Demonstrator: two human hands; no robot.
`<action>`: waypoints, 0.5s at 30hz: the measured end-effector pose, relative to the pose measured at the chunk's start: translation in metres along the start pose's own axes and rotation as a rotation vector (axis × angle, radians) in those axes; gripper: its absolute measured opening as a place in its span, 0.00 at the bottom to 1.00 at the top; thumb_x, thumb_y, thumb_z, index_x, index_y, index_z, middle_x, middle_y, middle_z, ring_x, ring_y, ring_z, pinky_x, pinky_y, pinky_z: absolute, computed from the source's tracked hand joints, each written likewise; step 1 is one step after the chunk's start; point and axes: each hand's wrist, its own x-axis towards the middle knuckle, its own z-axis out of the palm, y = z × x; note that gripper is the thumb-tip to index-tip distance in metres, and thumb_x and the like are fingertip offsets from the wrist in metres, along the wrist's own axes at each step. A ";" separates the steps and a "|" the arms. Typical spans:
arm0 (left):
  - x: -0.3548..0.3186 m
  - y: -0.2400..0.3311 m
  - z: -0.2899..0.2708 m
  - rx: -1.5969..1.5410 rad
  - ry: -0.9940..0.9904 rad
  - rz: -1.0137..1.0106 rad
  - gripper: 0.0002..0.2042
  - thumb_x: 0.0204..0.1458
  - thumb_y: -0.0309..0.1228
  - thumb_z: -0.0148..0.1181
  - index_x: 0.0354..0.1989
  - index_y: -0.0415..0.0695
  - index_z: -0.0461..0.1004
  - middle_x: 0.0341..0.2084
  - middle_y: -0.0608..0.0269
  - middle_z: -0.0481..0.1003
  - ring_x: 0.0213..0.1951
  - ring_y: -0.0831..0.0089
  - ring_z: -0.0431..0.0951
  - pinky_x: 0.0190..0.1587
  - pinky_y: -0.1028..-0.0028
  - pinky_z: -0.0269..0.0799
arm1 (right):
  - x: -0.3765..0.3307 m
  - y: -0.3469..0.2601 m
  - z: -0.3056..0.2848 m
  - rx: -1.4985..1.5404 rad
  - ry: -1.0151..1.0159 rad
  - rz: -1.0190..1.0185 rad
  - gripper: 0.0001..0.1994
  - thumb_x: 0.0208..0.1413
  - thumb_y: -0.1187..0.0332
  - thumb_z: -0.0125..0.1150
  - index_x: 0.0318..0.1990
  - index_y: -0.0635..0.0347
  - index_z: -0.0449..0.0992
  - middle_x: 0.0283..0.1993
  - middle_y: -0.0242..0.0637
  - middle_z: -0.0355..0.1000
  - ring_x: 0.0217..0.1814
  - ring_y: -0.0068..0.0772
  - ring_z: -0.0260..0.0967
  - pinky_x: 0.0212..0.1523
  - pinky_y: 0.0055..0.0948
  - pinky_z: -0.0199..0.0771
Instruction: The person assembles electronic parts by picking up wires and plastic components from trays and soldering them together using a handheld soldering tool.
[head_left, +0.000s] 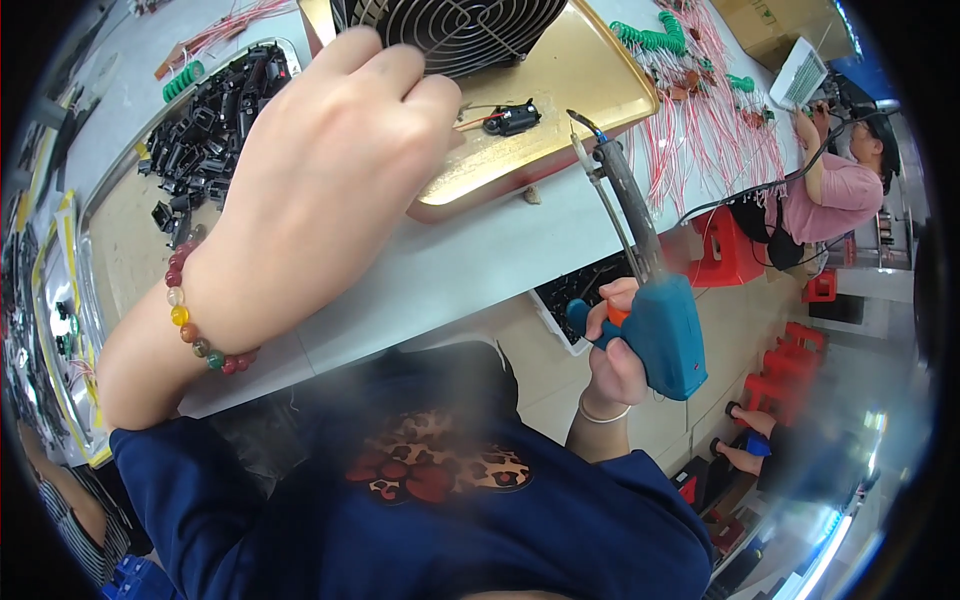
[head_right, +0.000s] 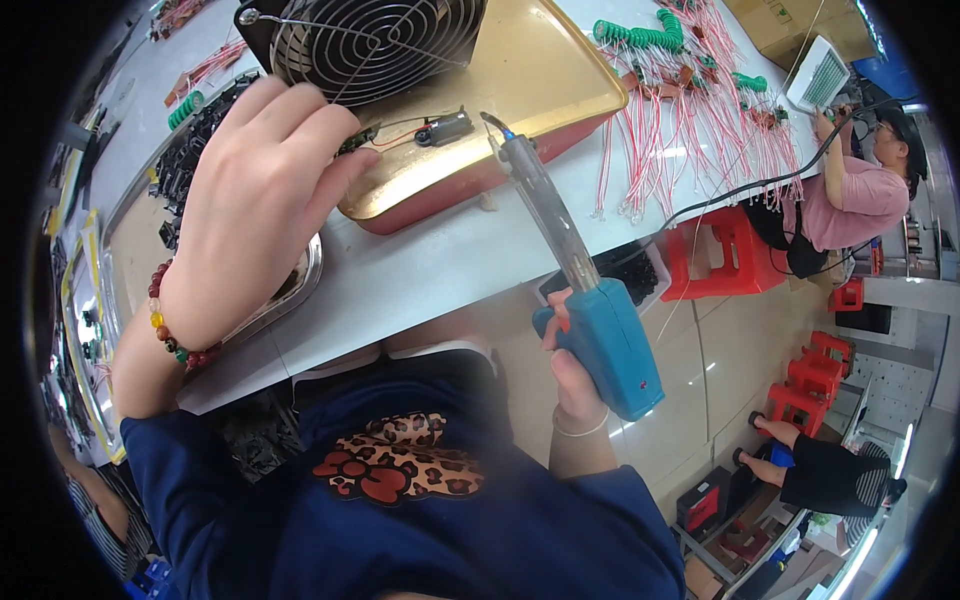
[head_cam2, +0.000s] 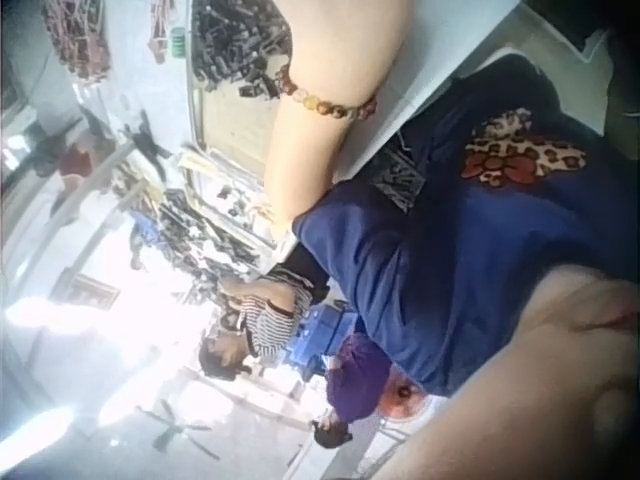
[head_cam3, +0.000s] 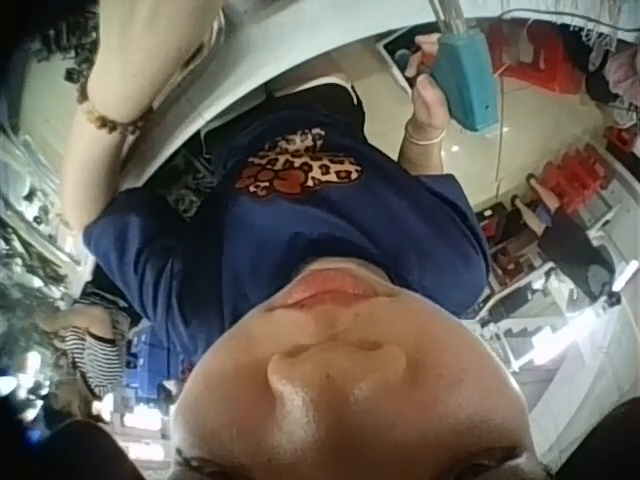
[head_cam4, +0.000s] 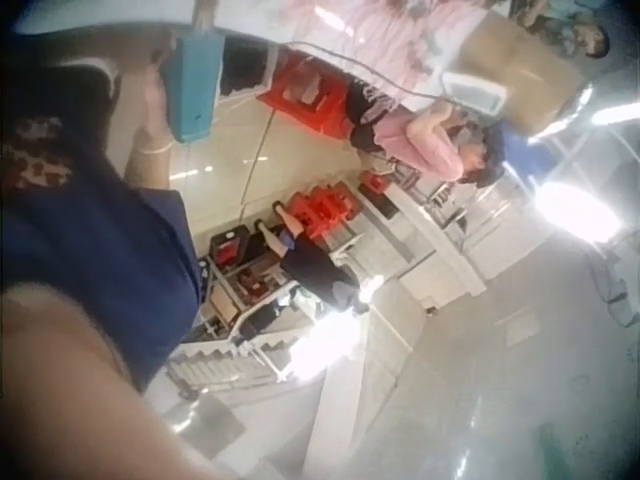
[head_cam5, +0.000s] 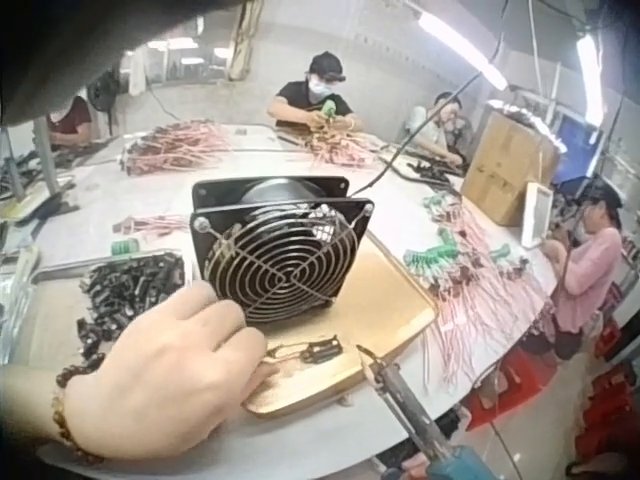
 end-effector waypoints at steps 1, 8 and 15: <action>0.003 0.001 -0.002 0.027 -0.004 0.000 0.06 0.42 0.25 0.61 0.25 0.40 0.70 0.22 0.59 0.65 0.31 0.62 0.66 0.35 0.67 0.65 | 0.000 0.000 -0.002 0.002 -0.001 -0.007 0.22 0.40 0.66 0.56 0.43 0.74 0.66 0.42 0.56 0.64 0.22 0.31 0.62 0.24 0.22 0.64; -0.002 -0.002 -0.034 -0.127 0.079 -0.143 0.05 0.50 0.25 0.58 0.33 0.36 0.70 0.20 0.58 0.68 0.20 0.68 0.68 0.25 0.74 0.63 | -0.003 -0.001 0.000 0.010 0.071 -0.014 0.23 0.39 0.65 0.56 0.43 0.74 0.66 0.42 0.56 0.65 0.21 0.31 0.62 0.24 0.22 0.63; -0.049 -0.029 -0.082 -0.471 -0.079 -0.554 0.09 0.57 0.25 0.50 0.43 0.38 0.71 0.23 0.74 0.65 0.23 0.88 0.57 0.25 0.85 0.52 | 0.002 0.015 -0.036 0.081 -0.016 -0.134 0.22 0.42 0.64 0.52 0.44 0.74 0.66 0.46 0.52 0.65 0.24 0.28 0.62 0.28 0.24 0.62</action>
